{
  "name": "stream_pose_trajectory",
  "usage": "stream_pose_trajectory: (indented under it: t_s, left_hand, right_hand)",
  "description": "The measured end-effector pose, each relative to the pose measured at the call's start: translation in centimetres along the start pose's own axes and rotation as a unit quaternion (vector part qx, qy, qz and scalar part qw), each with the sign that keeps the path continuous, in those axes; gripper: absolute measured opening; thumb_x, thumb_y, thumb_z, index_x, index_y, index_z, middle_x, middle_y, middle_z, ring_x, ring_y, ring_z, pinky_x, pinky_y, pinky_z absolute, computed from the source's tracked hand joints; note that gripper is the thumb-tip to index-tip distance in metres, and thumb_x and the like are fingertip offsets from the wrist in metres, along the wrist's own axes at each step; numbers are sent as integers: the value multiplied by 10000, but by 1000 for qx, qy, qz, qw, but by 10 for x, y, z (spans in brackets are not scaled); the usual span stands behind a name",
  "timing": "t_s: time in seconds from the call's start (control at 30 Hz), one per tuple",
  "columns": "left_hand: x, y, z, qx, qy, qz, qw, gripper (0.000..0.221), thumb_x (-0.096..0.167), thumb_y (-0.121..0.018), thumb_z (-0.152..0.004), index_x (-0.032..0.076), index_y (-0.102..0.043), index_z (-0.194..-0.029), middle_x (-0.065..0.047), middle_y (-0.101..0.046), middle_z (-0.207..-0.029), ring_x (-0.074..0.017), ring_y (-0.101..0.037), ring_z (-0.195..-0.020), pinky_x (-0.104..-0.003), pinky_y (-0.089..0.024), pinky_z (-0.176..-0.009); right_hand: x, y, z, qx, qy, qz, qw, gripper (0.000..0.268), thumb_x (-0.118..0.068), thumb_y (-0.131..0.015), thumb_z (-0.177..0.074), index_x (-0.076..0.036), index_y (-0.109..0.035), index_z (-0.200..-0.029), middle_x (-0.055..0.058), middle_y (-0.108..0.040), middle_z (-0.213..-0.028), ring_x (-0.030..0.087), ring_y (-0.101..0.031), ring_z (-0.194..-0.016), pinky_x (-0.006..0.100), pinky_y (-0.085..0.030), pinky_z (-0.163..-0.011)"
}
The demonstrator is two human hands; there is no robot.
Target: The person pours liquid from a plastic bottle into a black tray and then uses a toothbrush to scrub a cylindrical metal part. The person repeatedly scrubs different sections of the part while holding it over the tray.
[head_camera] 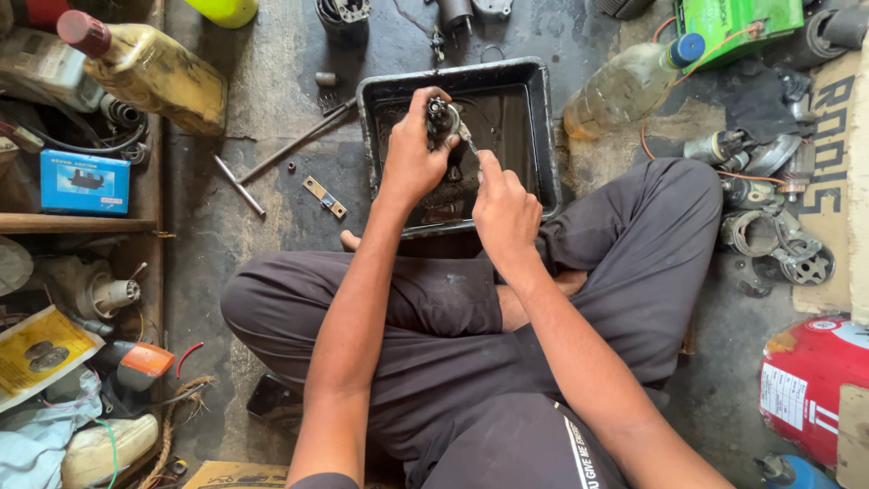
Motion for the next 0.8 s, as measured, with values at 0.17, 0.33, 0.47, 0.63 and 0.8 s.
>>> stream_pose_trajectory:
  t_s: [0.17, 0.33, 0.47, 0.63, 0.8]
  left_hand:
    - [-1, 1, 9, -17, 2, -19, 1000, 546, -53, -786, -822, 97, -504, -1265, -180, -702, -1014, -376, -711, -969, -384, -549, -853]
    - [-12, 2, 5, -7, 5, -17, 1000, 573, -26, -788, -827, 109, -480, -1291, -206, -694, -1058, -424, -693, -1040, -430, -540, -886]
    - [-25, -1, 6, 17, -24, -22, 999, 630, -6, -791, -814, 114, -437, -1322, -226, -688, -1120, -463, -655, -1083, -463, -521, -884]
    - [-30, -4, 8, 18, -25, -28, 999, 587, 31, -773, -866, 111, -428, -1335, -232, -671, -1156, -474, -640, -1113, -478, -519, -901]
    - [-50, -21, 16, 13, -29, -49, 998, 636, 31, -743, -841, 100, -421, -1385, -240, -647, -1214, -483, -625, -1116, -499, -511, -892]
  right_hand:
    - [-1, -4, -13, -8, 38, -25, 999, 318, -124, -614, -989, -168, -651, -1302, 181, -698, -856, 453, -673, -727, 549, -519, -646]
    - [30, 19, -12, -64, 5, 11, 998, 278, -233, -652, -950, -223, -705, -1222, 191, -744, -906, 464, -696, -813, 562, -526, -671]
    - [72, 46, 2, -98, -61, 171, 978, 309, -269, -685, -965, -100, -659, -1223, 206, -726, -896, 475, -685, -797, 581, -512, -691]
    - [96, 49, 19, -122, 64, 127, 982, 234, -198, -726, -915, -89, -693, -1121, 163, -719, -1021, 426, -671, -945, 528, -521, -776]
    - [147, 71, 44, -35, 88, 166, 981, 324, -311, -766, -953, -92, -708, -1185, 147, -702, -1159, 393, -624, -1127, 516, -475, -987]
Point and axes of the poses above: each hand's wrist, its own z-axis away from the middle knuckle, its own y-axis out of the back of the hand, x = y × z, the point moved 1 cm from there along -z, towards the middle knuckle
